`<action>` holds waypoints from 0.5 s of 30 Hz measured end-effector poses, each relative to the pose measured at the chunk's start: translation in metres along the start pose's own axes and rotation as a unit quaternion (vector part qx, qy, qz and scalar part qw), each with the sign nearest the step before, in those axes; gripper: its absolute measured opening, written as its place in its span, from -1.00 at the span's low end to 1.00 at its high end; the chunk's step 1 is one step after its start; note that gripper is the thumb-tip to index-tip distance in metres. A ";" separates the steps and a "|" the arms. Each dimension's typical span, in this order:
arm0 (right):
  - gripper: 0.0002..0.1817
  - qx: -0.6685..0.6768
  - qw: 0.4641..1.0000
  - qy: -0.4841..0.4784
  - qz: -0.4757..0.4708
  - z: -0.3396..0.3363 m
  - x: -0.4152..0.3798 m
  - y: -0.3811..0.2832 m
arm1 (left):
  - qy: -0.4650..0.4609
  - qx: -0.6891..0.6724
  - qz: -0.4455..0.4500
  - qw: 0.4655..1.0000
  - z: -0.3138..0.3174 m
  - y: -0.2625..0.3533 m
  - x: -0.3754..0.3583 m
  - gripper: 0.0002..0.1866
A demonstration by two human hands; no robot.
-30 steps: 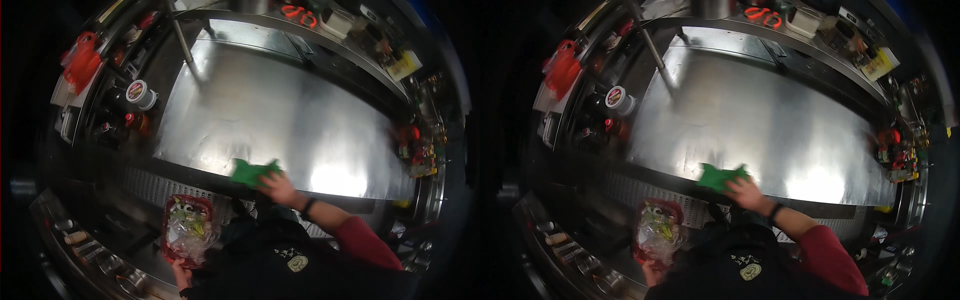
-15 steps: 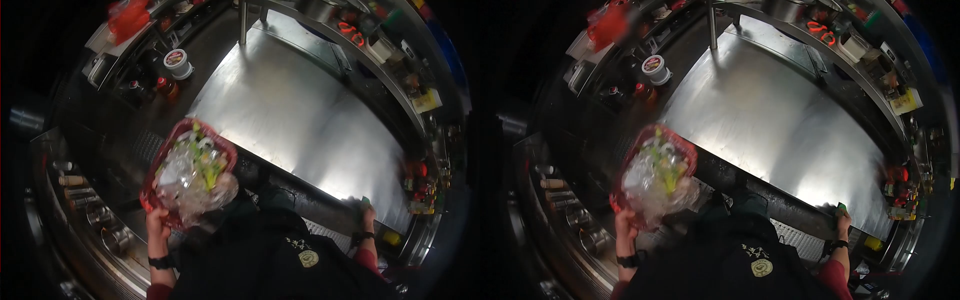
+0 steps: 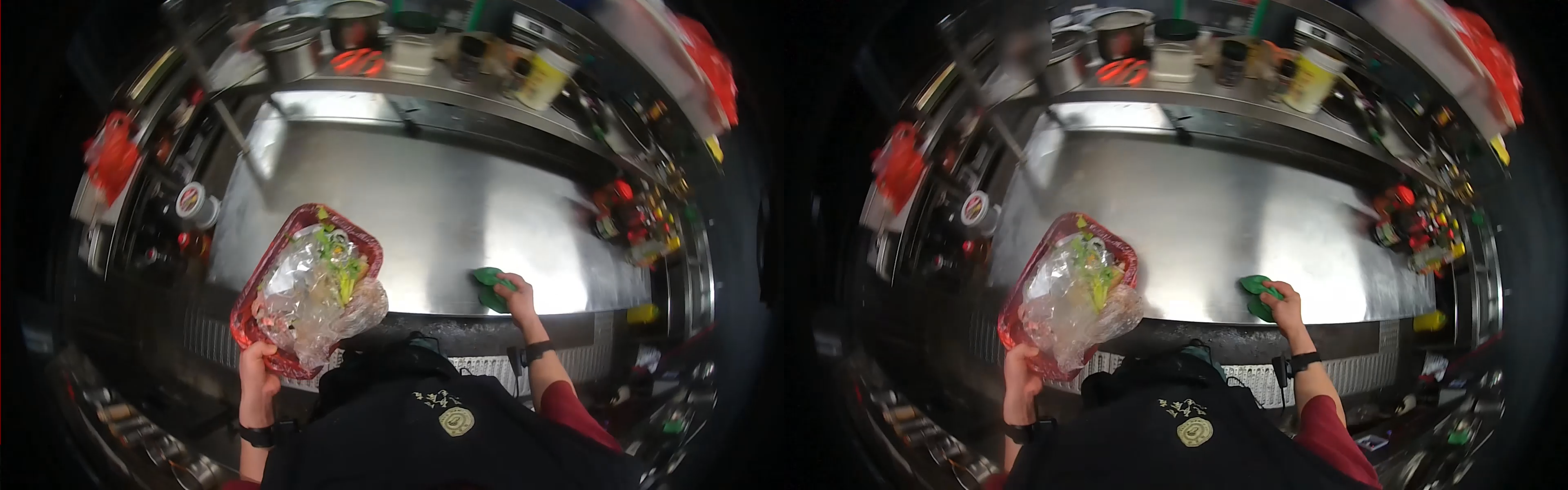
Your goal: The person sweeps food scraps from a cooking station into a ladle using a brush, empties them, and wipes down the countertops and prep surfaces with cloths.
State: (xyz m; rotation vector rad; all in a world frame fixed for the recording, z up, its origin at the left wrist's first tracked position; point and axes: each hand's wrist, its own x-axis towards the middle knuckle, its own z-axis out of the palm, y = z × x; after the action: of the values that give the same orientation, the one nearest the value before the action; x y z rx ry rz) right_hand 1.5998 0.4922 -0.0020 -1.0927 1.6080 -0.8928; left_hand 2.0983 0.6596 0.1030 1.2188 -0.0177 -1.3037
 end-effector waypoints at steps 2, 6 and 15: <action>-0.68 -0.064 0.995 0.021 -0.077 -0.017 0.014 0.033 | -0.016 0.011 -0.002 1.000 0.021 -0.014 0.010 -0.46; -0.53 -0.326 0.917 0.109 -0.203 -0.027 0.006 0.022 | -0.010 0.026 -0.037 0.999 0.053 -0.037 0.016 -0.46; -0.38 -0.479 0.855 0.065 -0.187 -0.007 0.037 0.067 | 0.003 0.030 0.003 1.000 0.069 -0.069 0.018 -0.47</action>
State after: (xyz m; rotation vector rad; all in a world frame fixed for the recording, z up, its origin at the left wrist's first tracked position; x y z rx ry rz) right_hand 1.5721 0.4801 -0.0722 -2.1261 2.0461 -0.3473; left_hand 2.0133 0.6159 0.0753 1.2725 -0.0562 -1.3026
